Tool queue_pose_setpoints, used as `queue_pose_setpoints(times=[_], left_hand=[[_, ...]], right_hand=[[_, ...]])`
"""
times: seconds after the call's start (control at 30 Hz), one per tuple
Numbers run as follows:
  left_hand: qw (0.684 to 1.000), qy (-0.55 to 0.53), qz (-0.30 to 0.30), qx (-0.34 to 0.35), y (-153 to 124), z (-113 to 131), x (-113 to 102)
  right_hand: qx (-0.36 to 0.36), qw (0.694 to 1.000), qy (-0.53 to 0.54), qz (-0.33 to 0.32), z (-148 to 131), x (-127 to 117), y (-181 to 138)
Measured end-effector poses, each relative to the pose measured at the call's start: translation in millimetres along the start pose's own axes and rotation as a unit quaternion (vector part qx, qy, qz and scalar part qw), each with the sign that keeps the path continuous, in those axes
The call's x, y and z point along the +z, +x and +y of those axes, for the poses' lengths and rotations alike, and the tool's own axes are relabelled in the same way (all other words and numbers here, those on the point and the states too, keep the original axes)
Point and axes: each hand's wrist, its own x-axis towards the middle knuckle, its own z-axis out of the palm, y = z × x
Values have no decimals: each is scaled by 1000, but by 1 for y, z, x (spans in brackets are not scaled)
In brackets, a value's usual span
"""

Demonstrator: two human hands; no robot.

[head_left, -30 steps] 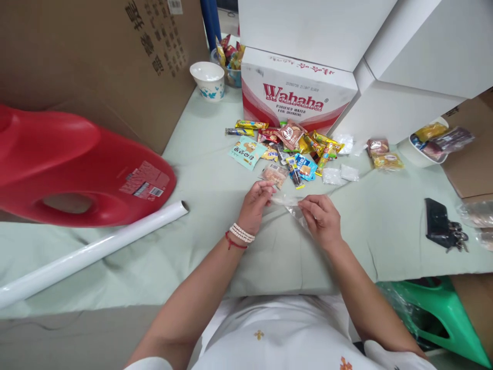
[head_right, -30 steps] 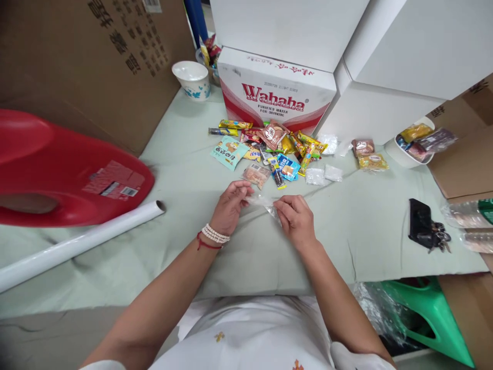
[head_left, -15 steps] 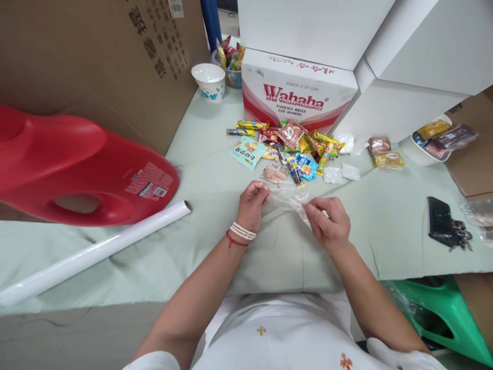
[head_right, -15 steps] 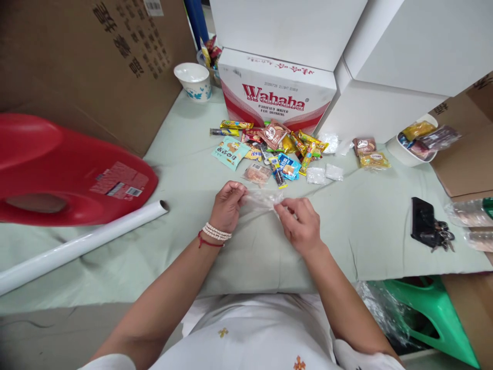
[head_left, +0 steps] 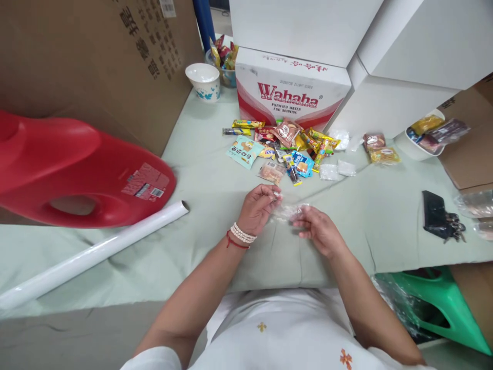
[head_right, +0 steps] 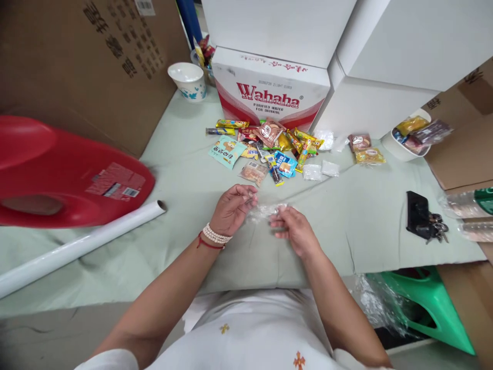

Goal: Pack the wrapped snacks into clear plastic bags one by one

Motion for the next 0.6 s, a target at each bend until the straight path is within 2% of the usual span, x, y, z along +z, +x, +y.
queue_pose_setpoints(times=[0.07, 0.17, 0.2, 0.27, 0.33, 0.37, 0.4, 0.47, 0.53, 0.6], left_hand=[[1000, 5, 0, 14, 1, -2, -1], [999, -7, 5, 45, 2, 0, -3], [998, -14, 0, 54, 2, 1, -4], [997, -5, -13, 74, 1, 4, -4], [992, 76, -6, 97, 1, 4, -4], [984, 142, 13, 108, 1, 2, -4], [970, 210, 40, 114, 2, -1, -5], [943, 302, 97, 99, 4, -9, -7], [937, 316, 131, 69, 7, -17, -9], [944, 294, 138, 54, 8, -23, -10]], right_hand=[[-62, 998, 8, 3, -13, 10, 12], [-217, 974, -55, 18, -34, 22, 20], [-277, 955, -104, 24, -41, 25, 20], [-382, 897, -219, 34, -51, 25, 17], [-430, 847, -311, 39, -54, 21, 15], [-425, 839, -337, 39, -51, 17, 15], [-400, 847, -348, 36, -46, 12, 16], [-309, 889, -337, 25, -30, 1, 19], [-222, 921, -318, 25, -14, -11, 19], [-205, 921, -322, 76, -4, -19, 14]])
